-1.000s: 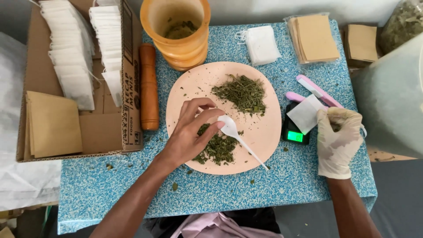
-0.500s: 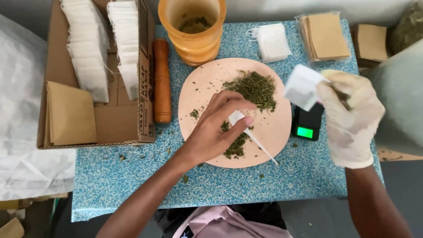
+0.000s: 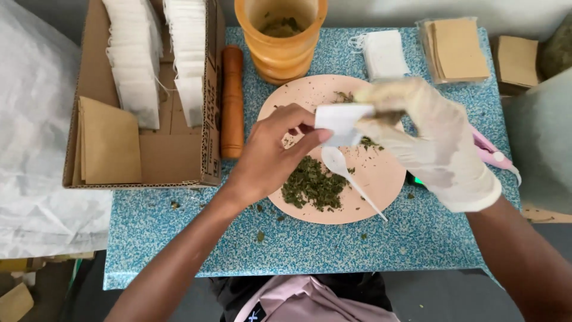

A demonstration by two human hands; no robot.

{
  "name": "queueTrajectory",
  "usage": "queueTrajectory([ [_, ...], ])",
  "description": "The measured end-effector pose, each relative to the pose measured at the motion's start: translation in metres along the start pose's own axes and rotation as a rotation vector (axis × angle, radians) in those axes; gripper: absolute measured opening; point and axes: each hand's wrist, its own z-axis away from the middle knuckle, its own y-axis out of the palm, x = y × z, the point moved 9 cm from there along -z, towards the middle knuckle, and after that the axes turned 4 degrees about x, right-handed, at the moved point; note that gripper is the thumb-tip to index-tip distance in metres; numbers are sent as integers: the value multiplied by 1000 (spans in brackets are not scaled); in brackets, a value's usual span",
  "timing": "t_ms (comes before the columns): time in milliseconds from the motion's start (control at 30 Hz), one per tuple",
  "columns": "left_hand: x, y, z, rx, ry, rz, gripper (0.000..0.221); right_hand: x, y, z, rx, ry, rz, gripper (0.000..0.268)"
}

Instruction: Filling small tea bags with loose tea leaves using a spoon and a funnel.

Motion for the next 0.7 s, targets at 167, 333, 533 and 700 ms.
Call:
queueTrajectory([
  [167, -6, -8, 2, 7, 59, -147, 21, 28, 15, -37, 199, -43, 219, 36],
  [333, -1, -20, 4, 0, 103, -259, 16, 5, 38, -57, 256, -38, 382, 31],
  [533, 22, -48, 9, -16, -158, -233, 35, 32, 57, -82, 264, -36, -3, 25],
  [700, 37, -75, 8, -108, -182, 25, 27, 38, 71, -110, 257, -114, 67, 12],
])
